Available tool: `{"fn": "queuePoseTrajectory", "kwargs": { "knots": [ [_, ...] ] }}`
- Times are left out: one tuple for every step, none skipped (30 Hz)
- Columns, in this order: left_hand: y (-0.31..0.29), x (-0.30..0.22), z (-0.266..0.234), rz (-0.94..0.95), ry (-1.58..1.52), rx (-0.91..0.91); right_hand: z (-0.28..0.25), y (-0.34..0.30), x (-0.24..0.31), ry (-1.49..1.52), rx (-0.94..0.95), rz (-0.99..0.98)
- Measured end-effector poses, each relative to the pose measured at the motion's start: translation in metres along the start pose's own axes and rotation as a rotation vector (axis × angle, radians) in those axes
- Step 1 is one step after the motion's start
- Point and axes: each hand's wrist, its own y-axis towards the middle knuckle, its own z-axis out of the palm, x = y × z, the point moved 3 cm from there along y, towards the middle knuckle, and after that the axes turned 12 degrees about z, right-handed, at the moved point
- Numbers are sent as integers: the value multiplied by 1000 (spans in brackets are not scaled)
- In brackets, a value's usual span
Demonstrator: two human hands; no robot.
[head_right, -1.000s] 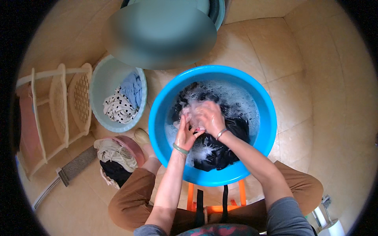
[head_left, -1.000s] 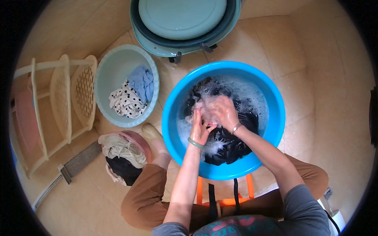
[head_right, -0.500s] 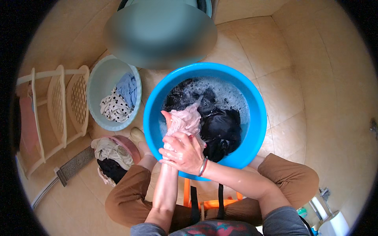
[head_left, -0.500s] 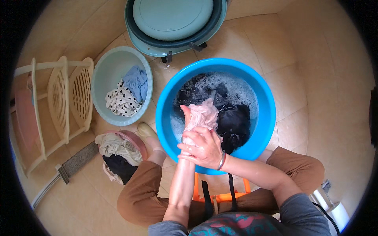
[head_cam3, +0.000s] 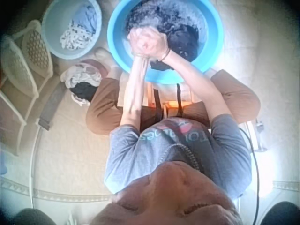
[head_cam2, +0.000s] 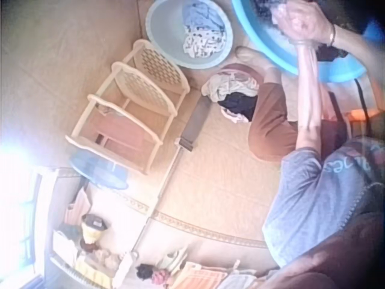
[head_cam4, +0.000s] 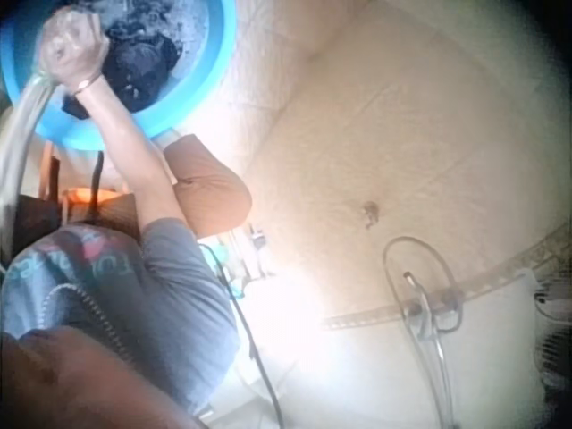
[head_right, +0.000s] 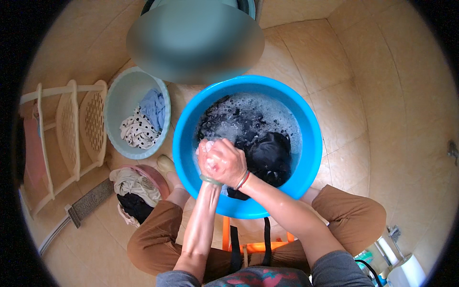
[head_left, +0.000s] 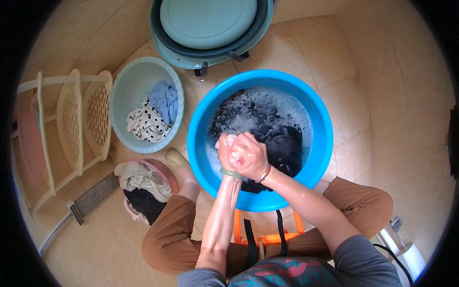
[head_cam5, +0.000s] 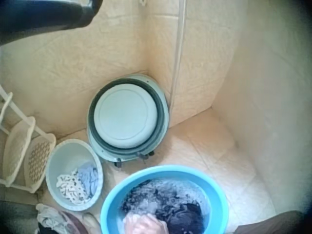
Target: The person hand-washes clothes in a blue basin filled with soapy water. They scrub and wring out a white polka-dotted cloth, then a pink cloth, and finally a black cloth, placing the washed items into a separate light blue basin.
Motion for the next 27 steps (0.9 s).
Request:
{"fn": "queuePoseTrajectory", "kwargs": {
  "knots": [
    [-3, 2, 1, -13, -45, -104, 2, 3, -9, 12, 11, 39],
    [-6, 0, 9, -27, -88, -203, 5, 6, -21, 0, -38, 113],
    [-13, -2, 17, -3, 23, -214, 2, 10, -32, -59, -9, 119],
    [-21, -2, 25, 17, 136, -213, 4, 11, -71, -143, -2, 173],
    [-24, -1, 31, 30, 251, -201, 7, 9, -114, -261, 9, 469],
    [-22, 7, 29, -54, 196, -302, 3, 14, -119, -221, 58, 473],
    [-16, 12, 25, -139, 138, -402, 2, 15, -118, -239, 35, 383],
    [-11, 18, 19, -212, -39, -364, 1, 19, -126, -291, 78, 417],
    [-4, 16, 20, -288, -214, -313, -3, 28, -137, -344, 107, 454],
    [-4, 15, 22, -339, -224, -251, -7, 29, -156, -317, 5, 453],
    [-1, 13, 13, -358, -120, -190, -6, 35, -162, -273, -83, 435],
    [5, 13, 5, -357, -113, -174, -9, 35, -168, -203, -66, 458],
    [11, 13, -2, -357, -106, -158, -7, 35, -168, -315, -27, 327],
    [13, 14, -5, -371, -101, -166, -7, 32, -161, -429, 16, 202],
    [14, 15, -9, -385, -95, -174, -5, 26, -154, -541, 58, 74],
    [15, 17, -12, -399, -89, -182, 5, 13, -159, -661, 167, -38],
    [16, 19, -13, -404, -82, -153, 8, 6, -161, -686, 274, -83],
    [14, 21, -13, -408, -76, -124, 11, 4, -167, -669, 314, -18],
    [13, 23, -14, -413, -70, -95, 14, 2, -172, -652, 355, 46],
    [12, 22, -13, -414, -63, -76, 17, 5, -174, -654, 352, 161],
    [13, 22, -12, -419, -44, -72, 20, 8, -176, -656, 348, 276],
    [15, 23, -11, -424, -24, -68, 24, 11, -178, -656, 343, 392],
    [15, 24, -8, -432, -8, -60, 23, 16, -177, -549, 262, 383],
    [15, 25, -4, -415, -1, -43, 23, 19, -175, -442, 179, 373],
    [16, 25, -1, -425, 10, -23, 22, 21, -173, -335, 95, 362],
    [17, 25, 0, -432, 18, -7, 20, 19, -160, -270, 30, 254],
    [17, 26, -3, -438, 23, -4, 15, 20, -132, -195, 98, 71]
  ]
}}
